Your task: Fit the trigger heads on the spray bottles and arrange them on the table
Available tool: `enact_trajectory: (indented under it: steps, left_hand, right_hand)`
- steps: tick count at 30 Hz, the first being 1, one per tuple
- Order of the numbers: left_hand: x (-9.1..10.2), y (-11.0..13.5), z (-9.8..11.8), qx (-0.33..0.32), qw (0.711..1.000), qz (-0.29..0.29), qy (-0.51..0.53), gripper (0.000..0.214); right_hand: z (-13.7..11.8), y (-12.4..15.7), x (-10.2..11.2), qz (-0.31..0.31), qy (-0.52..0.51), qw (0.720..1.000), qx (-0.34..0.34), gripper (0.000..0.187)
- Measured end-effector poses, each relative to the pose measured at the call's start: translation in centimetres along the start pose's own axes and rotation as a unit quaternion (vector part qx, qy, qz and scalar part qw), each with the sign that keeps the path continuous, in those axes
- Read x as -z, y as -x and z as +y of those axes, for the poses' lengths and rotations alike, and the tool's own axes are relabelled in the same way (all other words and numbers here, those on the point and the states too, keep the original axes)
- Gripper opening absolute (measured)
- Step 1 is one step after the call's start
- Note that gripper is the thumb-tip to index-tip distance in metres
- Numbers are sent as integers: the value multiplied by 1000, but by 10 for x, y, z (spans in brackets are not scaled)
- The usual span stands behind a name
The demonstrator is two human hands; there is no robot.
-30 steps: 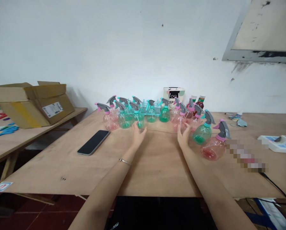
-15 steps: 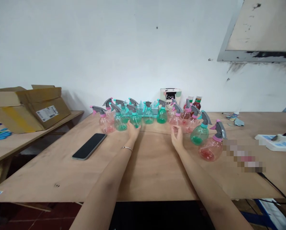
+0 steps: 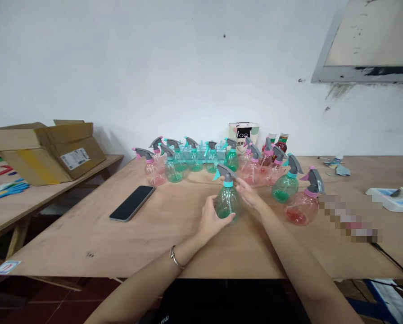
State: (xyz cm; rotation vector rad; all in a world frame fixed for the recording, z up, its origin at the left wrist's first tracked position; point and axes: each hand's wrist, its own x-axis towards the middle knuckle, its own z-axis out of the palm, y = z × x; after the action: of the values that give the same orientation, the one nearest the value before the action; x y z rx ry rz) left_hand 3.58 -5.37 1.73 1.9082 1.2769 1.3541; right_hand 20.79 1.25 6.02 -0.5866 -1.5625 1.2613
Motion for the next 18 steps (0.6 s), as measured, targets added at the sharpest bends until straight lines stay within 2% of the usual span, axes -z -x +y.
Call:
enact_trajectory:
  steps: [3, 6, 9, 11, 13, 16, 18]
  left_hand:
    - [6, 6, 14, 0, 997, -14, -79, 65]
    - [9, 4, 17, -24, 991, -37, -126, 66]
    - [13, 3, 14, -57, 987, -57, -136, 68]
    - [16, 1, 10, -86, 987, -66, -118, 59]
    - [20, -4, 5, -102, 989, -53, -93, 43]
    - [25, -15, -8, -62, 988, -34, -139, 40]
    - [26, -22, -19, -12, 972, -70, -226, 39]
  right_hand:
    - [-7, -1, -10, -65, 2, 998, -11, 57]
    - [-9, 0, -13, -47, 15, 998, -39, 42]
    - [-9, 2, -14, -49, -14, 997, -66, 38]
    - [-9, 2, -14, -68, -48, 994, -66, 40]
    - [-10, 1, -15, -62, -78, 993, -57, 43]
    - [-11, 1, -16, -22, -94, 995, -33, 47]
    - [-11, 2, -18, 2, -88, 996, -21, 48]
